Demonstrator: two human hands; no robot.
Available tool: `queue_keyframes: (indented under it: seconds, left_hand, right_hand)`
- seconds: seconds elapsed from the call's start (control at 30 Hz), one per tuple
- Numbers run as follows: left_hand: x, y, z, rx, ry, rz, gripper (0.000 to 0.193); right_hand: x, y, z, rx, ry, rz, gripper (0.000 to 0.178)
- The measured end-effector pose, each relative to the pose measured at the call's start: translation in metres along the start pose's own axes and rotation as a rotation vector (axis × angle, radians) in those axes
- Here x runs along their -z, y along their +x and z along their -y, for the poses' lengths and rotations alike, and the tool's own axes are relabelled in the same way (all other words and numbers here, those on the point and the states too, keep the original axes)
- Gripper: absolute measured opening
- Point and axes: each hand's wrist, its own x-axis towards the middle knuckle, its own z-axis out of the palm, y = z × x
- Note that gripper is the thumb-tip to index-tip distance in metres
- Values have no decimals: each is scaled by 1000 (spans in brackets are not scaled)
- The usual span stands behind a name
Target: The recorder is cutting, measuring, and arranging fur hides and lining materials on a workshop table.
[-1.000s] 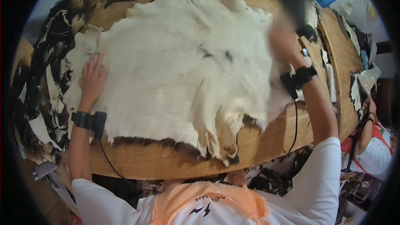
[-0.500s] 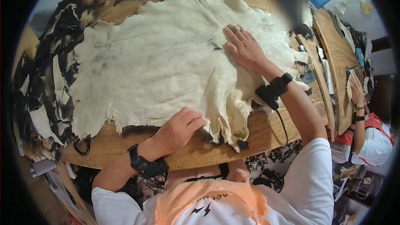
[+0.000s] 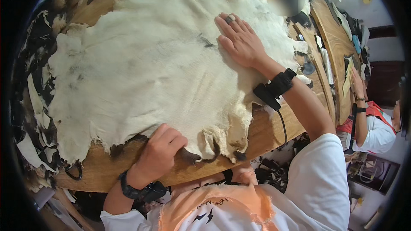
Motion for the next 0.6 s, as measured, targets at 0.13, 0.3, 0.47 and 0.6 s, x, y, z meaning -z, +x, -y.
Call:
queue_keyframes:
  seconds: [0.13, 0.3, 0.47, 0.6]
  left_hand:
    - [1, -10, -9, 52, 64, 2, 12]
    - [-4, 1, -49, 240, 93, -89, 18]
    - [-55, 58, -104, 121, 220, -274, 34]
    - [-96, 67, -107, 190, 437, -310, 27]
  right_hand:
    - [-3, 1, 2, 10, -17, -3, 52]
    - [-10, 2, -2, 14, 36, -92, 51]
    - [-14, 3, -1, 51, 79, -128, 53]
    - [-14, 1, 0, 64, 112, -161, 55]
